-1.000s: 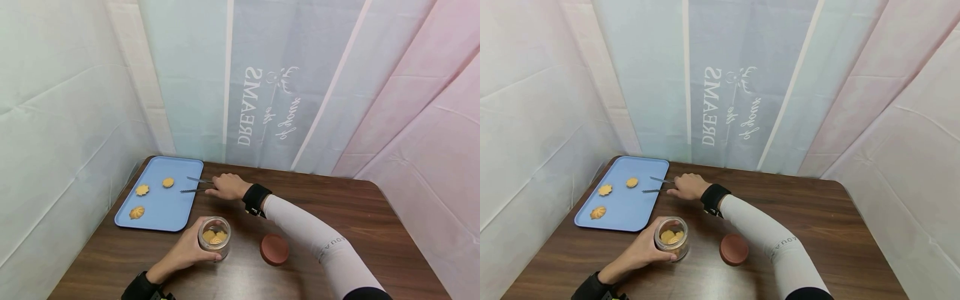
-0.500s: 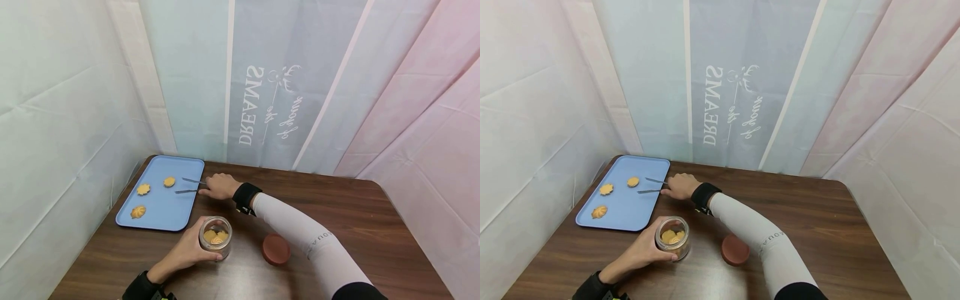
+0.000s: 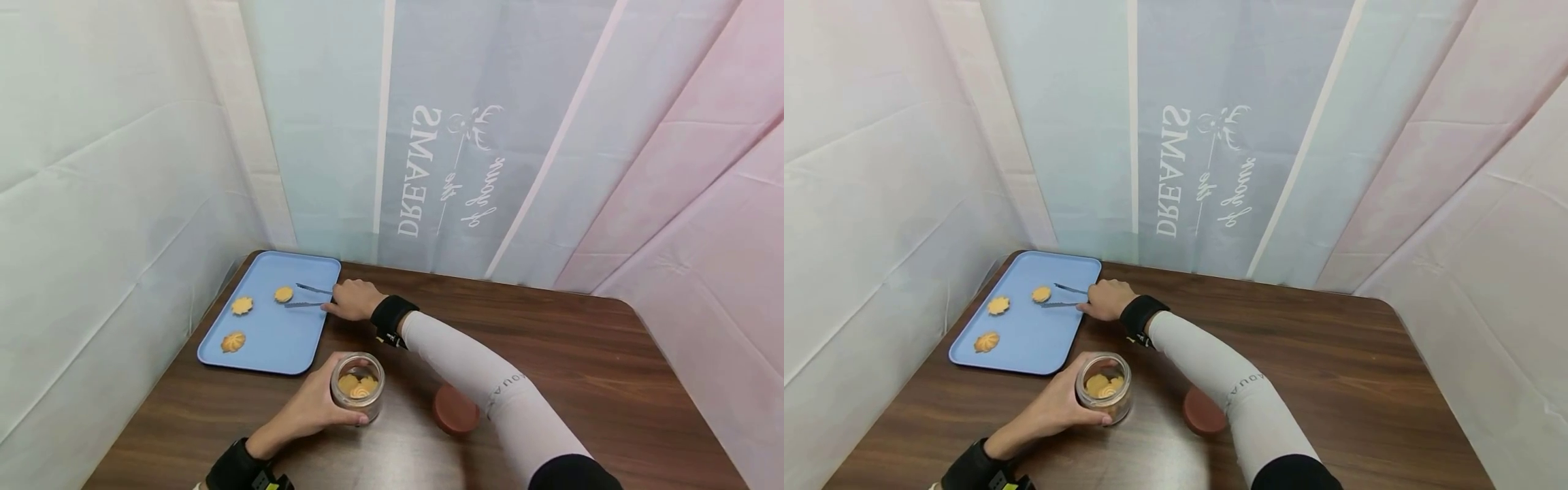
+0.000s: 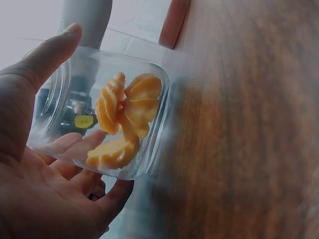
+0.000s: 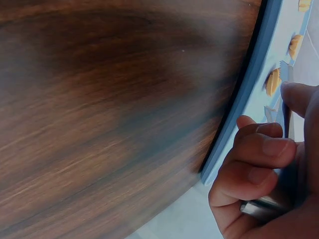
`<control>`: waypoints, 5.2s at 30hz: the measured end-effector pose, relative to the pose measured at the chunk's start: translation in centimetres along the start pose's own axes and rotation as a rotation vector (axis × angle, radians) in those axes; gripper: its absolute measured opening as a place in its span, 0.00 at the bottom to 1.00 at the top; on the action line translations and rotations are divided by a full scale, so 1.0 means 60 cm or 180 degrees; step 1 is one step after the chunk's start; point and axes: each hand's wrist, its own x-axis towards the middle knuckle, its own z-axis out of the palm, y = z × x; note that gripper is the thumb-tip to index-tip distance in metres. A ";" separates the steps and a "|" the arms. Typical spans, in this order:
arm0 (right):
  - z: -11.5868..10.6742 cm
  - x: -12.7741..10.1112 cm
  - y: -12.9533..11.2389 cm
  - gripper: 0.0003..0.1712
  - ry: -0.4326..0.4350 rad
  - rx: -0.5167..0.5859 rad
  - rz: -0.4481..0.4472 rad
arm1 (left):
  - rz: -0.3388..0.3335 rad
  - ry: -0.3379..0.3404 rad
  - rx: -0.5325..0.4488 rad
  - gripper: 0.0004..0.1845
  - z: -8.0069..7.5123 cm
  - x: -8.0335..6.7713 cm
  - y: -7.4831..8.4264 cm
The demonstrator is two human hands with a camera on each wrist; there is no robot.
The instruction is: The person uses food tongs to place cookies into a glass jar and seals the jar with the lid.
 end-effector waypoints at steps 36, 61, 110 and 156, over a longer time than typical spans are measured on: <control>0.007 0.030 -0.027 0.29 -0.0067 -0.0140 -0.0013 | -0.0041 -0.0037 -0.0053 0.47 0.003 0.004 0.004; -0.001 -0.003 0.004 0.24 -0.0004 0.0185 -0.0097 | -0.0100 -0.0018 -0.0019 0.47 0.002 0.002 0.006; -0.104 -0.256 0.050 0.21 0.0642 -0.0010 -0.0527 | -0.0005 0.0072 0.0163 0.46 -0.009 -0.002 0.003; -0.084 -0.423 0.037 0.21 0.0458 -0.0256 -0.1122 | -0.0052 0.0038 0.0229 0.50 -0.004 -0.001 0.009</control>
